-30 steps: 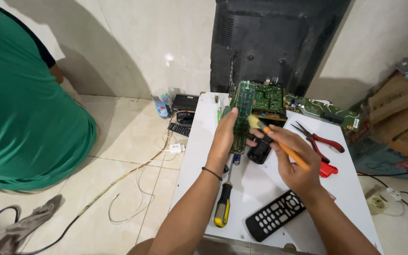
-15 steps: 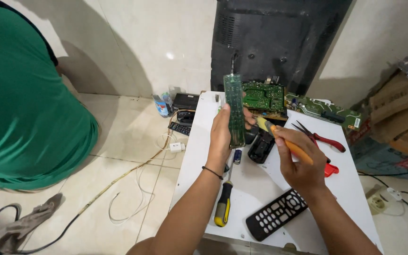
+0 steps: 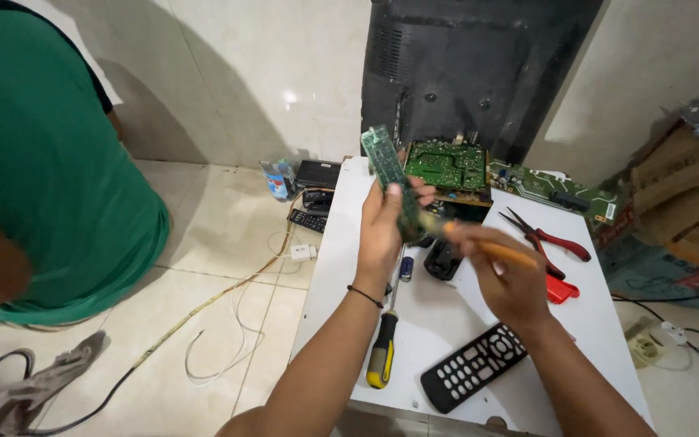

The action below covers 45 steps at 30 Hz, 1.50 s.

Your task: Cleaning the internal circuit board of a remote control with a brush and reassembling the device.

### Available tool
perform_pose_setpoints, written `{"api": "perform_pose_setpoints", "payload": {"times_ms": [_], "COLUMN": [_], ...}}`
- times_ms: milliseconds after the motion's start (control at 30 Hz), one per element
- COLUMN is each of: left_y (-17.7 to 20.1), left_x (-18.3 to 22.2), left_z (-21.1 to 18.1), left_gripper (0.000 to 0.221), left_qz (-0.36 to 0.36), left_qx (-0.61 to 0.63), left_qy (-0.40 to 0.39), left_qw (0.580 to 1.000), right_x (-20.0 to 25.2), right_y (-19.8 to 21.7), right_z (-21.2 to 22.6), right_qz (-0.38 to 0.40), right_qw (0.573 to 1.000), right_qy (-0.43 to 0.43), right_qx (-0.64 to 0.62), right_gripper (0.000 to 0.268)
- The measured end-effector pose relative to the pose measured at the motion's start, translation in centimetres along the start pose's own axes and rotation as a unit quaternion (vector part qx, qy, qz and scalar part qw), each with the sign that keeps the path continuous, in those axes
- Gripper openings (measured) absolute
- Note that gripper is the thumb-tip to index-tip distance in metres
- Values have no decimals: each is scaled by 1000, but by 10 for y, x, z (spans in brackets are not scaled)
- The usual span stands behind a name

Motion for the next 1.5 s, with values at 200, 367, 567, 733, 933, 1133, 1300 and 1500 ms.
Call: {"api": "perform_pose_setpoints", "payload": {"times_ms": [200, 367, 567, 733, 933, 1133, 1300, 1500], "left_y": [4, 2, 5, 11, 5, 7, 7, 7], "left_x": [-1, -2, -3, -6, -3, -3, -2, -4], "left_z": [5, 5, 8, 15, 7, 10, 13, 12], "left_gripper": [40, 40, 40, 41, 42, 41, 38, 35], "left_qz": [22, 8, -3, -1, -14, -16, -10, -6], "left_qx": [-19, -3, 17, 17, 8, 24, 14, 29], "left_qy": [-39, -42, -48, -47, -29, -13, -13, -12], "left_qw": [999, 999, 999, 999, 999, 1000, 1000, 999], "right_x": [-9, -6, -13, -6, -6, -13, -1, -13], "right_y": [3, 1, 3, 3, 7, 18, 6, 2], "right_z": [9, 20, 15, 15, 13, 13, 9, 17], "right_qz": [-23, 1, -14, 31, -21, -28, 58, -11], "right_qw": [987, 998, 996, 987, 999, 964, 996, 999], "right_qy": [89, -2, 67, -70, 15, -178, -72, 7], "right_qx": [134, -68, 59, -141, 30, -195, -16, 42], "right_gripper": [14, 15, 9, 17, 15, 29, 15, 12]}}
Point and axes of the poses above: each hand's wrist, its own x-axis away from the middle knuckle, its own y-axis out of the back of the hand, z = x × y, the point moved 1 cm from there along -x, towards the middle knuckle, and after that the axes turned 2 degrees about -y, right-handed, at the moved point
